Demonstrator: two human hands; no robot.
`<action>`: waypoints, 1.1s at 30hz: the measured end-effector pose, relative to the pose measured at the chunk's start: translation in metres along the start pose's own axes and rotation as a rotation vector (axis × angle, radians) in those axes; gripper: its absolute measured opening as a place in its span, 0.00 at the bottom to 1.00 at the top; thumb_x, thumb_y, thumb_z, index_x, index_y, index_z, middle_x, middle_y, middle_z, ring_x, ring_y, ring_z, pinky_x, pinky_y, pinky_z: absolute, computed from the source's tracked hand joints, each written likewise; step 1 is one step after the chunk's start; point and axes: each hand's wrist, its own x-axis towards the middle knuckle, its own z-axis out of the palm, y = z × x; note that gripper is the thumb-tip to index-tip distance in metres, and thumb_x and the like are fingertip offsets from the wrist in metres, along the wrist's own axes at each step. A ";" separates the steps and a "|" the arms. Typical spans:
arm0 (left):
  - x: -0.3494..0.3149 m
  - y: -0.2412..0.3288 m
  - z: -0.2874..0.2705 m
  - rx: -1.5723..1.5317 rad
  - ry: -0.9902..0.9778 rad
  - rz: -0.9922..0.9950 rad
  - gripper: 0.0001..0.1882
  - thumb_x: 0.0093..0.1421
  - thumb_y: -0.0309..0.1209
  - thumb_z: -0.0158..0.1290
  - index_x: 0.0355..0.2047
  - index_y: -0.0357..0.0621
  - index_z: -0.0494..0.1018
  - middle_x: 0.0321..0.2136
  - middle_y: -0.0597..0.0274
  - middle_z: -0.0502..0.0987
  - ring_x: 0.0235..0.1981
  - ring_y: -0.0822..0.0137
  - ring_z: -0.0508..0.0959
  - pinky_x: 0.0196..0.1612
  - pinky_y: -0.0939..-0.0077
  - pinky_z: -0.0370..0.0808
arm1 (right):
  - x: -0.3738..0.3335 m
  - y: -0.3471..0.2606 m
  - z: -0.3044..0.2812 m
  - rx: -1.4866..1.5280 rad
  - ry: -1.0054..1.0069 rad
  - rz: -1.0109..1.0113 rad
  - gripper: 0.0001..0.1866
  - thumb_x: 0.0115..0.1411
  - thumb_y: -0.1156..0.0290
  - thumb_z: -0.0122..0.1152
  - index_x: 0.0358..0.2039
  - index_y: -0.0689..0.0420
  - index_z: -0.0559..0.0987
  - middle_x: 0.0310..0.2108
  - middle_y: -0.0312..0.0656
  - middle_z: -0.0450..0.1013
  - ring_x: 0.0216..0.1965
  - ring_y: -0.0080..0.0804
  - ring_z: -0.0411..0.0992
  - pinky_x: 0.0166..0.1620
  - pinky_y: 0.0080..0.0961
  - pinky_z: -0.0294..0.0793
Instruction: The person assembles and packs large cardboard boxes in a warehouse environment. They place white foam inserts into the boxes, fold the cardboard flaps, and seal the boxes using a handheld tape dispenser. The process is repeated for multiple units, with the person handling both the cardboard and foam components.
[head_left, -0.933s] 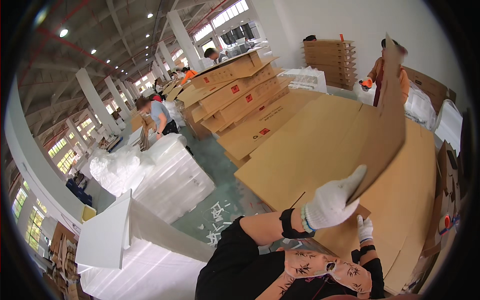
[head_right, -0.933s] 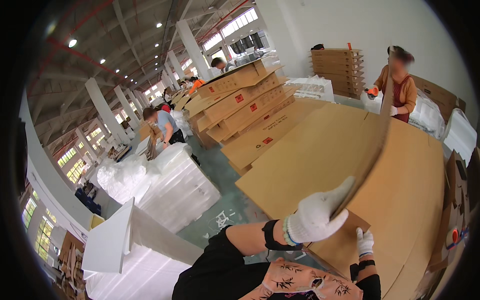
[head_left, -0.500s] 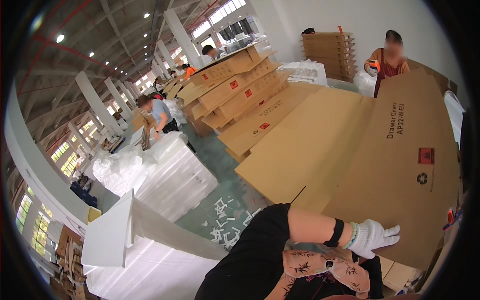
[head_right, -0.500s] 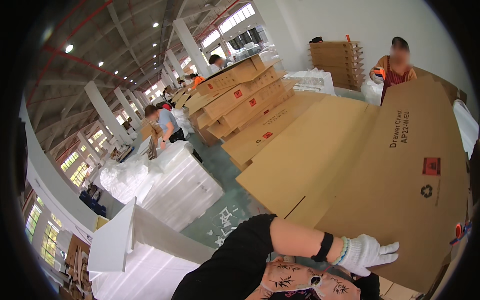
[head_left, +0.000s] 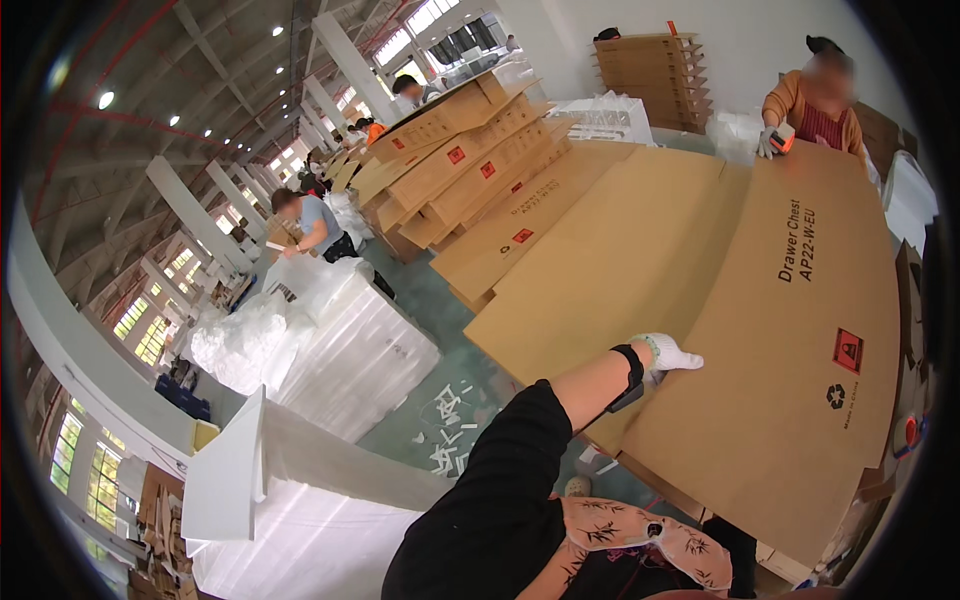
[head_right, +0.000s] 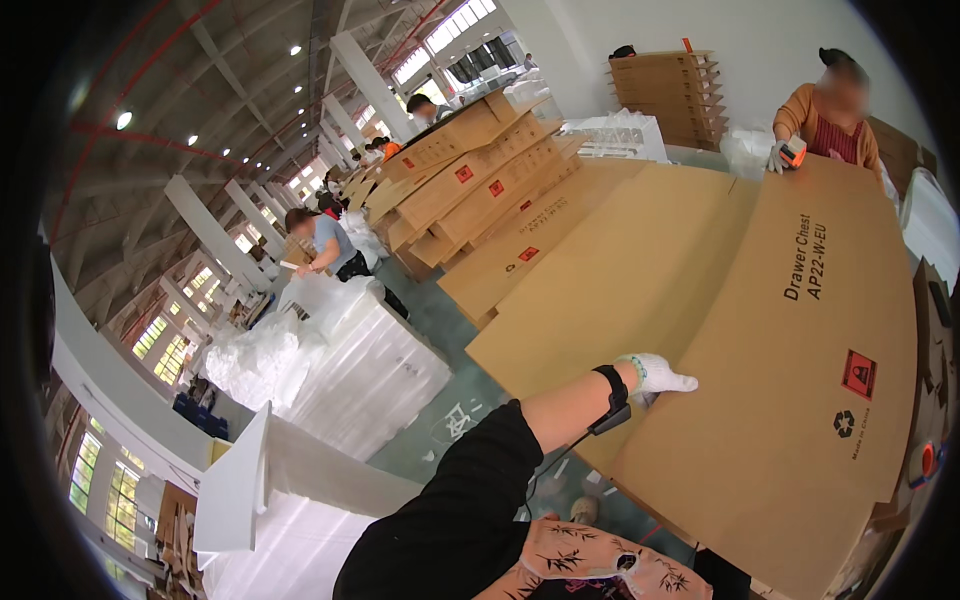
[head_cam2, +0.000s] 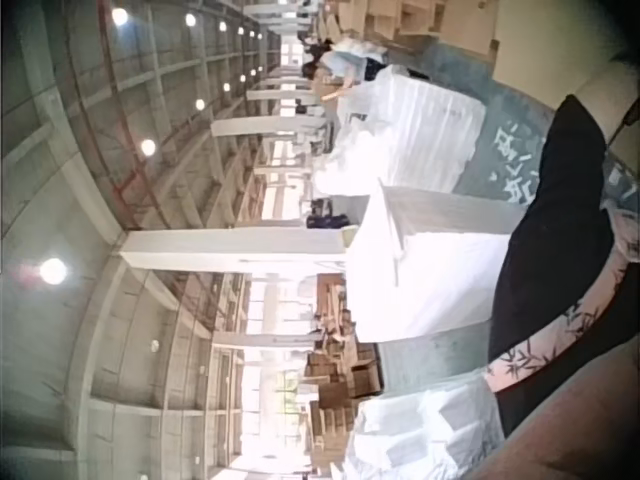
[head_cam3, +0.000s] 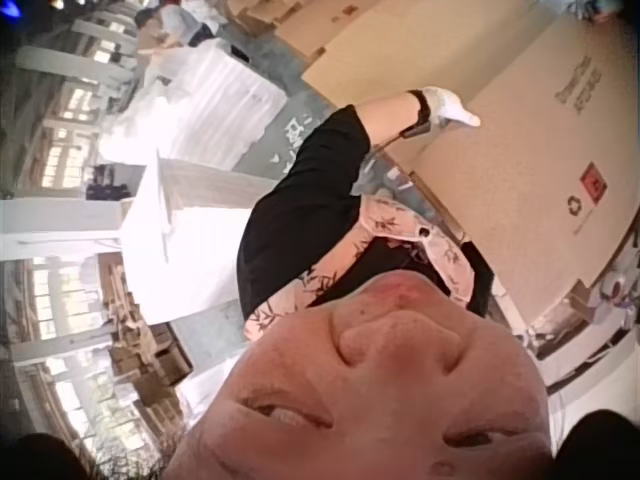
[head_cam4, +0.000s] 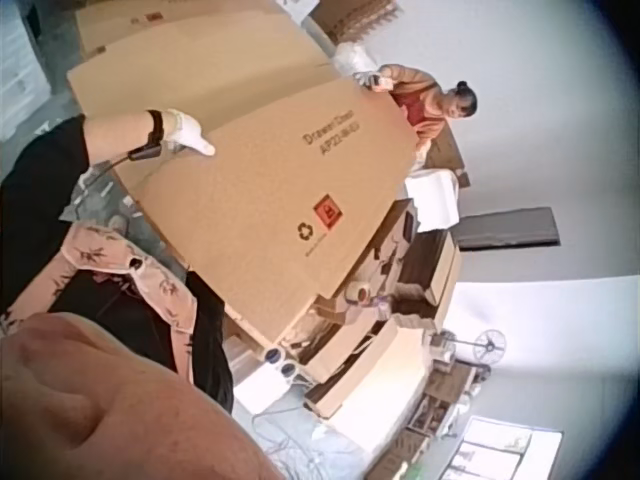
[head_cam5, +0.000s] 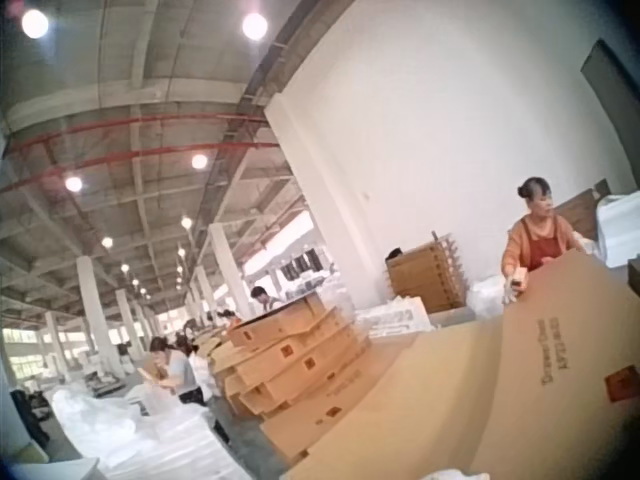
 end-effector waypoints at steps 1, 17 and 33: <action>0.001 0.002 0.001 -0.209 -0.101 -0.004 0.50 0.60 0.69 0.50 0.58 0.26 0.70 0.53 0.39 0.78 0.52 0.50 0.81 0.51 0.57 0.78 | 0.001 0.009 -0.009 -0.011 0.013 0.029 0.27 0.65 0.51 0.58 0.48 0.66 0.78 0.46 0.60 0.78 0.49 0.56 0.75 0.50 0.45 0.74; 0.031 -0.025 0.036 -0.600 -0.019 -0.026 0.45 0.62 0.65 0.51 0.57 0.29 0.72 0.55 0.46 0.77 0.53 0.57 0.79 0.54 0.66 0.75 | 0.009 0.097 -0.149 -0.279 0.168 0.351 0.30 0.63 0.49 0.58 0.51 0.66 0.77 0.48 0.62 0.76 0.51 0.58 0.74 0.53 0.48 0.72; 0.013 -0.012 0.039 -0.718 0.013 -0.019 0.42 0.63 0.62 0.53 0.56 0.29 0.73 0.53 0.47 0.78 0.51 0.58 0.80 0.51 0.67 0.77 | 0.031 0.104 -0.248 -0.439 0.137 0.019 0.41 0.57 0.65 0.68 0.69 0.60 0.61 0.62 0.57 0.69 0.62 0.49 0.69 0.59 0.36 0.71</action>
